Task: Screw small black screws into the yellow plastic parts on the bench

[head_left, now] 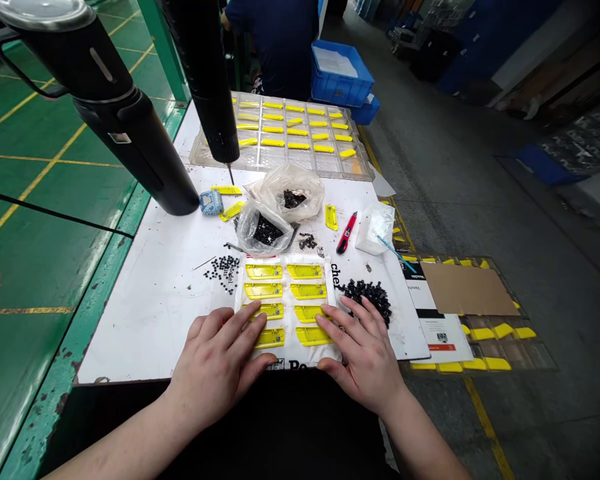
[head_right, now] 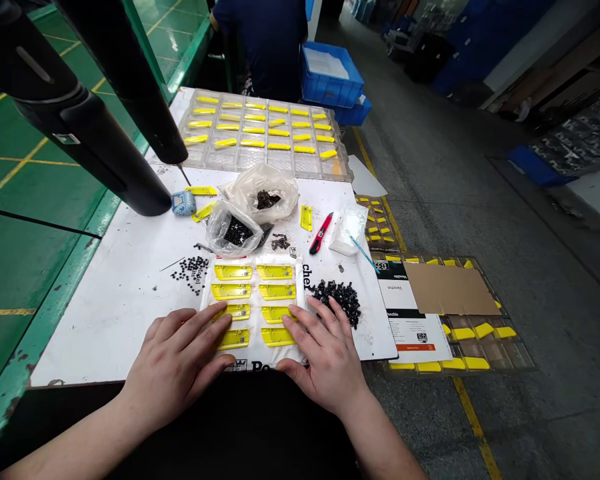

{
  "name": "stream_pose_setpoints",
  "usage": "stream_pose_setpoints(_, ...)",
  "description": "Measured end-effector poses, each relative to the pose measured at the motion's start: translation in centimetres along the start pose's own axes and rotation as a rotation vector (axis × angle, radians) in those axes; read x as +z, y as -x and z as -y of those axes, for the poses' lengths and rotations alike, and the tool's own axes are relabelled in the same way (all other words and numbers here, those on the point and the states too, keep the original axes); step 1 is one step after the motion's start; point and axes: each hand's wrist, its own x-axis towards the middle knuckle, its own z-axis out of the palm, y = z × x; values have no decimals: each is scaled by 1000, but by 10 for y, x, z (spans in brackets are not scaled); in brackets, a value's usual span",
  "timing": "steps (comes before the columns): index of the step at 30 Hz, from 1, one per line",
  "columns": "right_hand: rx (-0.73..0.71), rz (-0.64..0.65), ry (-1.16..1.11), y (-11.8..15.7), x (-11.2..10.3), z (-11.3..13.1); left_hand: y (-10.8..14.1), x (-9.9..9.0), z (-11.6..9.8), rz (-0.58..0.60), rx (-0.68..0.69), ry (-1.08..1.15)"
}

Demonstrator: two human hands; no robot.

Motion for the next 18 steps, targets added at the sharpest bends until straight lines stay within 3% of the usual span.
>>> stream_pose_setpoints(18, 1, 18, 22, 0, -1, 0, 1, -3, -2, 33, -40, 27)
